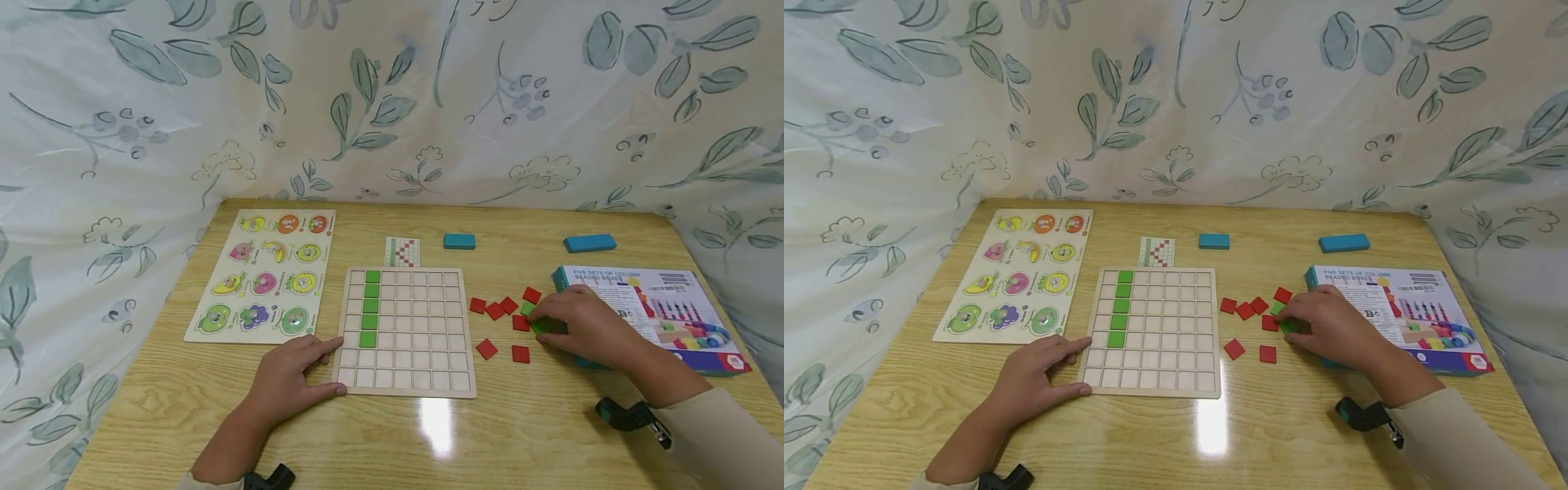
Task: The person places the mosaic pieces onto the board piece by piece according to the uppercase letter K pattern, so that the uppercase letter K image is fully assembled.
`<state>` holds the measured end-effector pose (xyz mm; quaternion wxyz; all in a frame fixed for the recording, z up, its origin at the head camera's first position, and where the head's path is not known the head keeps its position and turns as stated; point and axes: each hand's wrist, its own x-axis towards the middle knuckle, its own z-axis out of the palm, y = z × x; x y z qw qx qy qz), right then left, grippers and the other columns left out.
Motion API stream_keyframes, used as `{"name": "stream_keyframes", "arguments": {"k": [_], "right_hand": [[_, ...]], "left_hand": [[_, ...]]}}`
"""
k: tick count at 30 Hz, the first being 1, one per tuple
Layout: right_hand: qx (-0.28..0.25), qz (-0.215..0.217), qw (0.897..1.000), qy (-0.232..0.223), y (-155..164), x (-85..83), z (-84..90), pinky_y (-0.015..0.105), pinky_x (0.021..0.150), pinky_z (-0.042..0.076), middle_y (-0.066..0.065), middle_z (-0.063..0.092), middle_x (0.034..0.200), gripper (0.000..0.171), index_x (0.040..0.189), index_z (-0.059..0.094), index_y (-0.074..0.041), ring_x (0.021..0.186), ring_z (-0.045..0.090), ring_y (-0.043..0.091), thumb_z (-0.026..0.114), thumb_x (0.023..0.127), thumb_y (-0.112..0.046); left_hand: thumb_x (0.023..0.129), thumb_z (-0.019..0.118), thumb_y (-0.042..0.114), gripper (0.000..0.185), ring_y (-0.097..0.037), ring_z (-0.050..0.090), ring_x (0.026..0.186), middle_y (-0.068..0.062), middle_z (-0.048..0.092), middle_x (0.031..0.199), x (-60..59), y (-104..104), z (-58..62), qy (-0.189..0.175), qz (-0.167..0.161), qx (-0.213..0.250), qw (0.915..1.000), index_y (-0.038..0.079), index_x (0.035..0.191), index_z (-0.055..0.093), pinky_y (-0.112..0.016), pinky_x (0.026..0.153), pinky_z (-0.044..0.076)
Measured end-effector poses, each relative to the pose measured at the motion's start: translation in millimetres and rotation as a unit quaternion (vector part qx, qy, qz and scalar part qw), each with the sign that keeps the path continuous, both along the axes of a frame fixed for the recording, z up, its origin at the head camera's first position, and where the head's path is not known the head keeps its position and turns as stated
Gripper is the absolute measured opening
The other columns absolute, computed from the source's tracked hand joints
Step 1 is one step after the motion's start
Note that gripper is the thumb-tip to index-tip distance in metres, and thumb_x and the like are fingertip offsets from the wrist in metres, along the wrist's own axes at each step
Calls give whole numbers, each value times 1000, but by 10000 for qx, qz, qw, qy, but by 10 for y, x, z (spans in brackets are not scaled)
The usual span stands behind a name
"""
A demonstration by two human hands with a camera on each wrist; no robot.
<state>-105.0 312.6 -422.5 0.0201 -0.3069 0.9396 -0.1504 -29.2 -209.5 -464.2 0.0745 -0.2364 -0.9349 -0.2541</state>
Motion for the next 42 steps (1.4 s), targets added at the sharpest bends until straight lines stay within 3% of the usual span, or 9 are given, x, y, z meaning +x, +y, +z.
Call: {"name": "stream_keyframes", "arguments": {"k": [10,17,34,42], "right_hand": [[25,104,9997,-202,-22,-7,37,53,97,46,-5,76,115,35,112,80,-21,105,68,22,95,81,-16],[-58,210,9997,-128,-13,-12,29,45,86,57,-7,74,113,36,112,80,-20,100,65,15,95,80,-11],[-133,96,9997,-200,-18,-13,24,39,83,56,-10,71,110,33,112,80,-19,95,61,10,92,82,-11],[-634,223,9974,278,-32,-18,2,30,77,56,-11,69,109,38,110,81,-18,91,58,5,93,76,-5]], "left_hand": [[74,94,57,75,2,48,80,20,58,94,-7,-2,-11,71,-53,57,9999,22,138,75,-26,68,44],[74,93,58,76,1,49,80,20,58,95,-11,-5,-21,115,-54,10,9999,22,138,75,-27,68,45],[73,94,57,75,2,47,78,19,58,94,-11,-3,-15,177,-99,88,9998,21,137,76,-25,67,43],[74,93,58,76,1,46,77,19,58,94,-18,-3,-7,91,-69,40,9999,21,137,75,-25,66,42]]}}
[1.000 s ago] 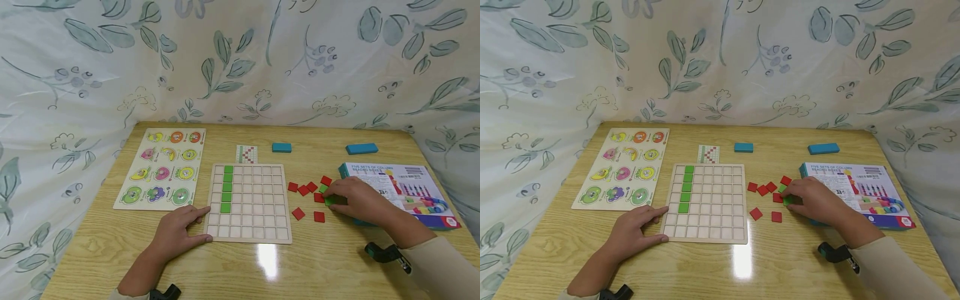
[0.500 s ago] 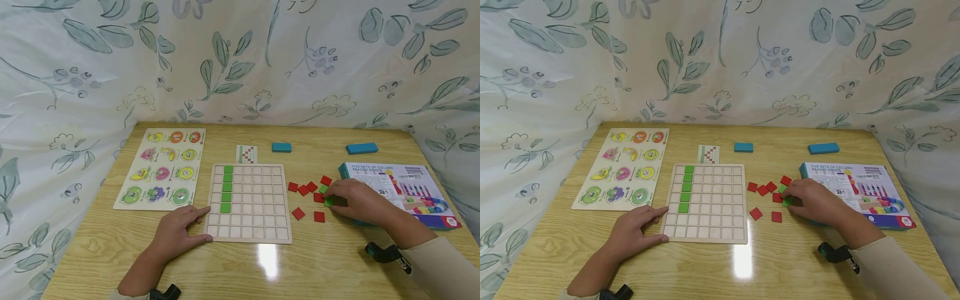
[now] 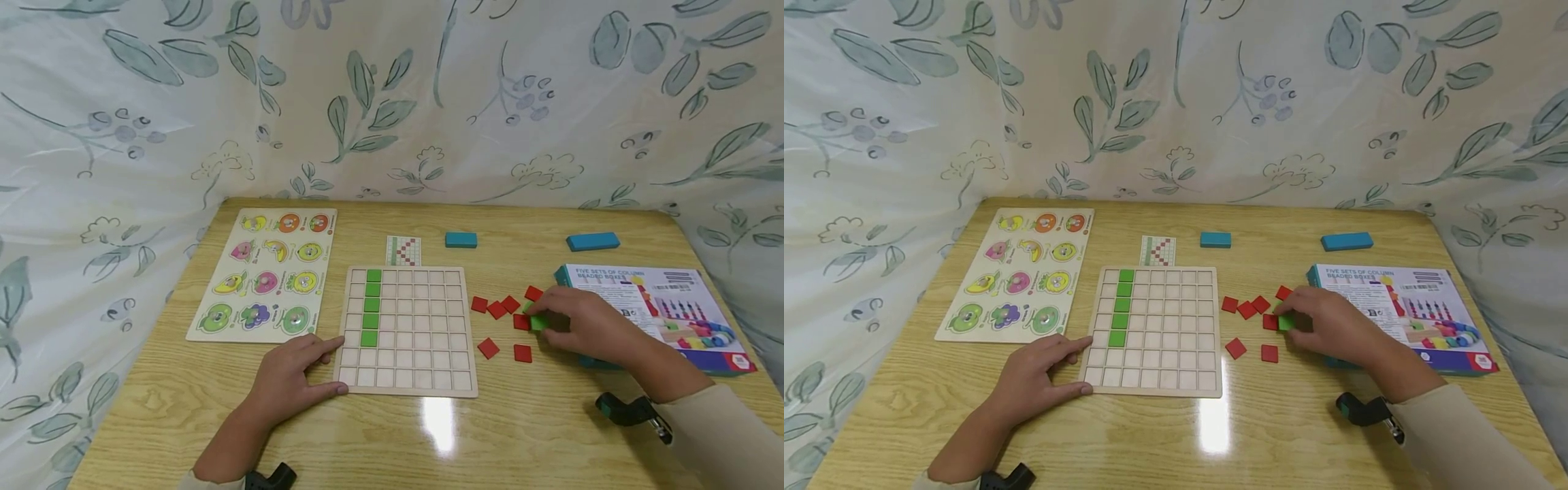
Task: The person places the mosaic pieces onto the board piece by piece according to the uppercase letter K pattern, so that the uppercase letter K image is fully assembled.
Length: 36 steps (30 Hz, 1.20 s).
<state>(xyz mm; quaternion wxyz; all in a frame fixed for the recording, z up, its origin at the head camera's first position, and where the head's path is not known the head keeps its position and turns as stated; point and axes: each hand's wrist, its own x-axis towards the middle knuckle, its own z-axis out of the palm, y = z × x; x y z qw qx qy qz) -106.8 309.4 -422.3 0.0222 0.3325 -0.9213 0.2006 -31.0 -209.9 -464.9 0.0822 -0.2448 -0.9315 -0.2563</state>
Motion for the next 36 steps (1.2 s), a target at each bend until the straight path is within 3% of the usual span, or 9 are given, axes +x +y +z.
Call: {"name": "stream_keyframes", "arguments": {"k": [14,21,31,36], "right_hand": [[-540,452,9973,213,-202,-80,6,28,83,52,-16,66,109,37,111,78,-20,96,58,5,85,78,-5],[-839,546,9949,-100,-388,-108,-10,29,71,51,-13,69,111,39,115,80,-18,90,59,9,85,80,-2],[-939,777,9919,-352,-657,-77,-33,26,69,50,-10,68,112,33,114,79,-16,85,57,11,83,83,-3],[-1127,948,9881,-449,-802,-74,-70,29,78,54,-12,67,112,34,113,79,-16,94,59,8,82,82,-1]], "left_hand": [[74,93,59,75,1,48,79,19,59,94,-12,-1,-24,37,-11,-12,10000,23,138,75,-26,68,44],[74,93,58,75,1,51,81,19,59,94,-1,-6,-15,0,10,-27,10000,23,139,75,-28,69,46],[75,93,59,76,1,49,81,19,58,94,1,5,-2,-57,36,-83,9999,23,139,74,-27,69,45],[75,92,59,75,1,47,80,20,57,93,11,7,7,-84,61,-97,9999,23,138,75,-26,69,44]]}}
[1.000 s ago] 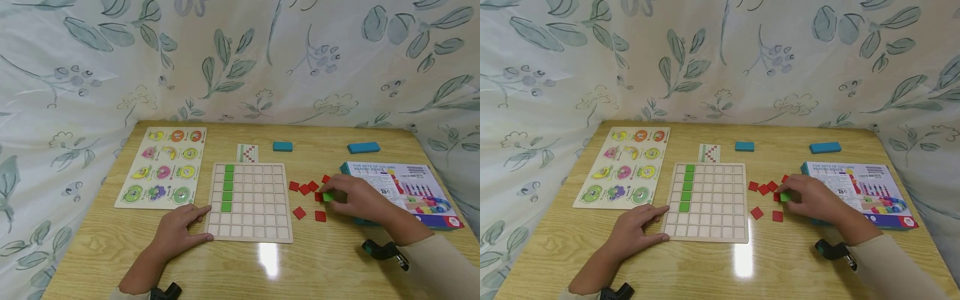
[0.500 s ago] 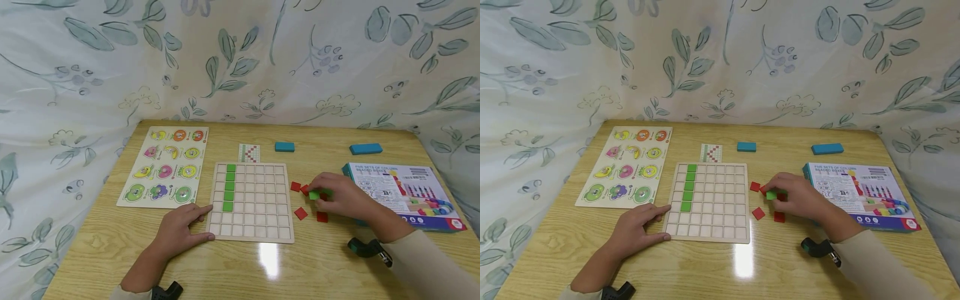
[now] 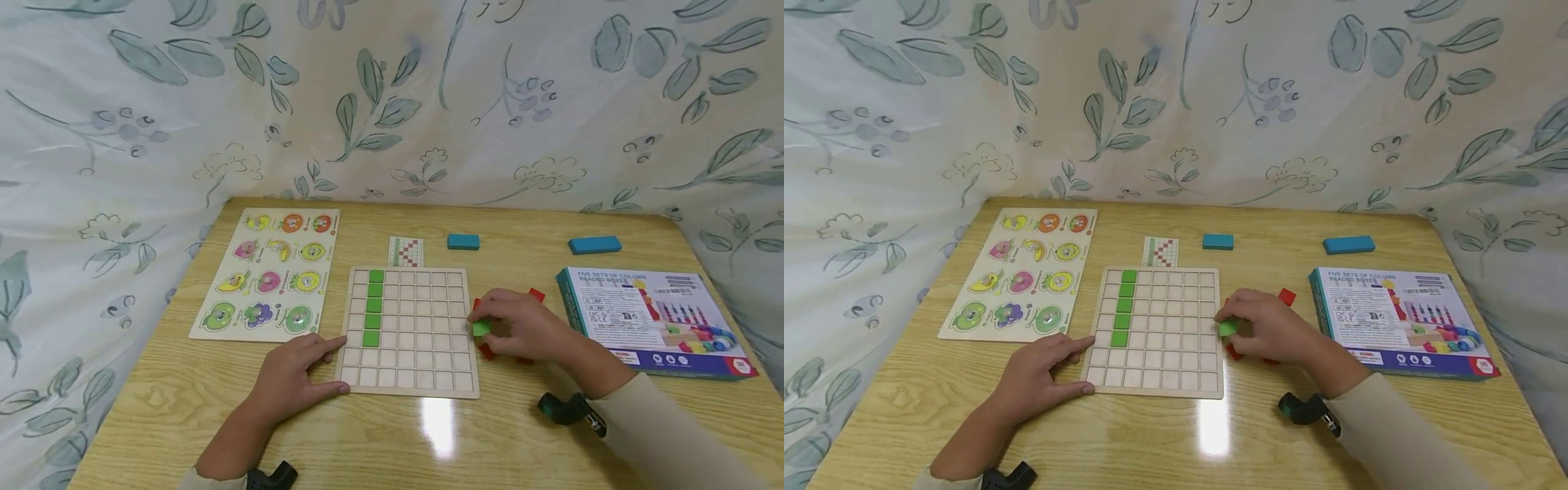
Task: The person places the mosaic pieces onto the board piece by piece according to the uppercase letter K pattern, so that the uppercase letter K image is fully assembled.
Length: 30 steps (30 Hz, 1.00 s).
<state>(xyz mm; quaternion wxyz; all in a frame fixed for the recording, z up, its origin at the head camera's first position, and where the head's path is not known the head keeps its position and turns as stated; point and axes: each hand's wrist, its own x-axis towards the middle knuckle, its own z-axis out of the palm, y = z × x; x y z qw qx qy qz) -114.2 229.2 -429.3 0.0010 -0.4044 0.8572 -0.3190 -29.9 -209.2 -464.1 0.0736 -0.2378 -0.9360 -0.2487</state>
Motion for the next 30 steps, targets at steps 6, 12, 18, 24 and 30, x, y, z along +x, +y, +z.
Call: {"name": "stream_keyframes", "arguments": {"k": [6,12,18,24,30], "right_hand": [[-64,156,9998,-147,-187,18,-25,32,87,55,-14,68,113,33,113,79,-17,100,62,6,84,84,-3],[22,161,9984,-533,-399,58,-10,31,87,55,-13,68,115,32,117,79,-17,100,60,9,84,87,-7],[101,315,9972,-675,-629,65,-32,32,90,54,-12,68,115,32,119,79,-18,103,60,9,82,88,-11],[117,426,9963,-733,-826,86,-41,30,89,54,-10,69,115,31,118,80,-17,101,60,8,82,88,-14],[18,570,9952,-790,-1015,117,-63,29,89,54,-9,70,115,30,118,80,-15,100,61,8,85,89,-15]], "left_hand": [[75,92,60,75,1,45,79,20,56,94,3,-1,-8,20,4,-11,10000,23,138,75,-26,68,42],[74,92,60,75,1,45,79,21,57,94,-3,-6,-18,65,-3,-3,10000,23,138,75,-25,68,42],[74,93,59,75,1,45,78,21,56,94,0,-4,-7,49,10,7,10000,23,138,75,-25,67,42],[75,92,59,75,1,45,79,21,56,94,9,4,4,3,18,-8,10000,23,138,75,-25,68,42],[75,92,59,75,1,46,80,21,56,94,8,5,8,-16,26,0,10000,23,138,75,-26,68,43]]}}
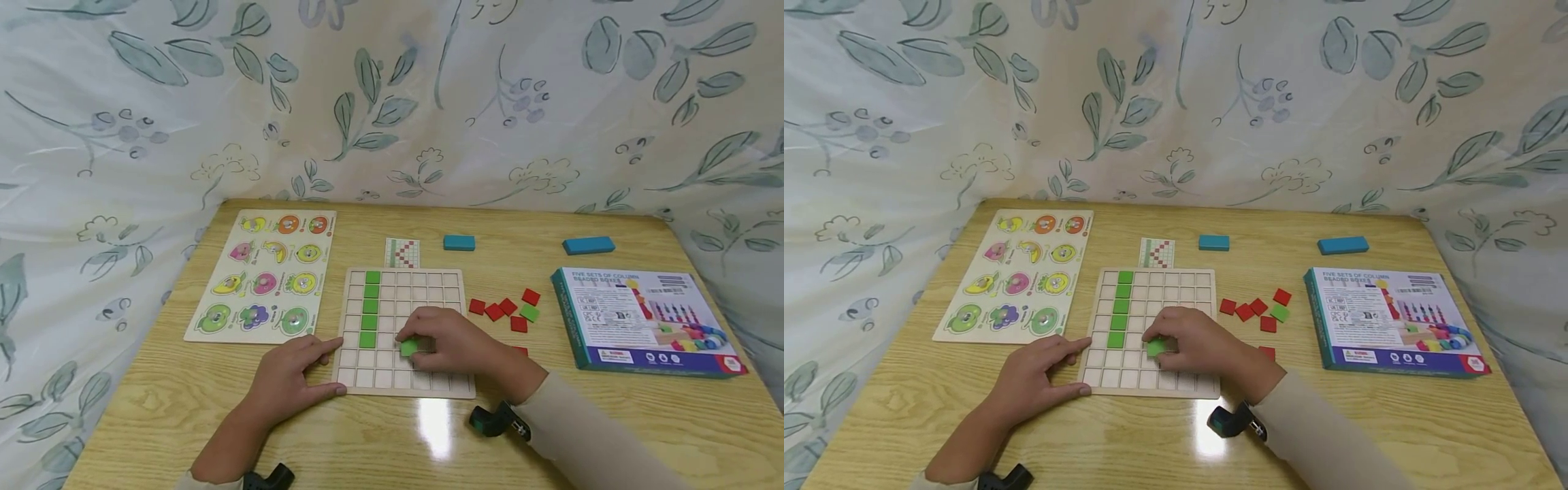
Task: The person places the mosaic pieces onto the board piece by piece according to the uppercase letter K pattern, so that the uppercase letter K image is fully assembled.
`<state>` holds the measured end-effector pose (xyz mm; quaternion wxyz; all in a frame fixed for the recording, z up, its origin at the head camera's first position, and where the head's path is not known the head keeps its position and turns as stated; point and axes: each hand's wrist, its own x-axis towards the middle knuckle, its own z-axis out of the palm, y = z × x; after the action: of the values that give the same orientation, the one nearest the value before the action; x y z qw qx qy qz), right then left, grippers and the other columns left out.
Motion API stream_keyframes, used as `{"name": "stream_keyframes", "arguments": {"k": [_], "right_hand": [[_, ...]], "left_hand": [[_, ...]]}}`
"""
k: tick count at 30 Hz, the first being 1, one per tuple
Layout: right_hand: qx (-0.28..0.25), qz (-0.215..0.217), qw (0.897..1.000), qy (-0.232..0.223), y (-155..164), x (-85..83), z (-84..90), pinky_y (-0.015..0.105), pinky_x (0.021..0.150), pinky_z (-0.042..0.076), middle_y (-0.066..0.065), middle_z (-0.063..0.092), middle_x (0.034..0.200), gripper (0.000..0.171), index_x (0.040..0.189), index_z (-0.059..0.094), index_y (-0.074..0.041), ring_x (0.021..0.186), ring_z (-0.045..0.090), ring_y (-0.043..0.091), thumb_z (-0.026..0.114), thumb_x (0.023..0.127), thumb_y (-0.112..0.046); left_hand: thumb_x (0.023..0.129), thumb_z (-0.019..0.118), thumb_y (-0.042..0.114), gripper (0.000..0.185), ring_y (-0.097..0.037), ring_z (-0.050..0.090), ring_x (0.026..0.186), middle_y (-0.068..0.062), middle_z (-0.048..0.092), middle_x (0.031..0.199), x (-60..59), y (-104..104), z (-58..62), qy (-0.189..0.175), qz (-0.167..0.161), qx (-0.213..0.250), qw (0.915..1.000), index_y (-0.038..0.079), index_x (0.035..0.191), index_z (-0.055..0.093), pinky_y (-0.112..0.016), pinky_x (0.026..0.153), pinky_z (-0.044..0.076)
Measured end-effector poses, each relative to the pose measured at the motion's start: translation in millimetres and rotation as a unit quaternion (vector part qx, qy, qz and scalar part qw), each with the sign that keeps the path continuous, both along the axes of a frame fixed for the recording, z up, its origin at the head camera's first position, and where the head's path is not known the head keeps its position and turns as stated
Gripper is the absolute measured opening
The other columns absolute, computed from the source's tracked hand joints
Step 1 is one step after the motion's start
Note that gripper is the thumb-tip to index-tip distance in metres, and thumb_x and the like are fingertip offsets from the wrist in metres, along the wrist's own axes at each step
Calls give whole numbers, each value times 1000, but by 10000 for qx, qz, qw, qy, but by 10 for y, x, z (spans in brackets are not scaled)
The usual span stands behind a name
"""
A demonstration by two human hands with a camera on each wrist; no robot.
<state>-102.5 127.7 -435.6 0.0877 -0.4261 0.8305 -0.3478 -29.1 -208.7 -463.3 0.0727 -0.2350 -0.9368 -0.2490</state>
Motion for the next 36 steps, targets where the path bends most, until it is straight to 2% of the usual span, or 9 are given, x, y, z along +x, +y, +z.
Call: {"name": "stream_keyframes", "arguments": {"k": [11,19,25,36], "right_hand": [[184,269,9985,432,-451,41,2,26,91,51,-6,70,112,26,116,80,-15,98,60,8,81,90,-14],[637,90,9975,308,-657,102,27,24,87,49,-7,68,110,29,121,80,-18,94,55,7,79,92,-17],[644,-15,9969,458,-740,134,-14,26,83,48,-5,68,103,29,118,80,-15,90,56,8,79,89,-15],[905,-19,9956,258,-746,133,10,29,89,50,-6,67,108,25,121,80,-18,96,57,8,81,96,-23]], "left_hand": [[74,93,59,74,1,44,77,20,56,93,-18,-10,-11,183,-84,104,9997,22,137,76,-24,66,41],[73,92,61,76,1,43,76,21,55,93,-24,-14,-12,157,-92,89,9998,23,137,76,-23,66,40],[75,93,57,72,2,40,76,20,55,93,-14,-19,-9,212,-105,110,9997,22,136,76,-23,65,38],[75,93,57,73,2,39,75,20,55,93,-9,-16,-3,200,-107,123,9997,22,136,76,-23,64,37]]}}
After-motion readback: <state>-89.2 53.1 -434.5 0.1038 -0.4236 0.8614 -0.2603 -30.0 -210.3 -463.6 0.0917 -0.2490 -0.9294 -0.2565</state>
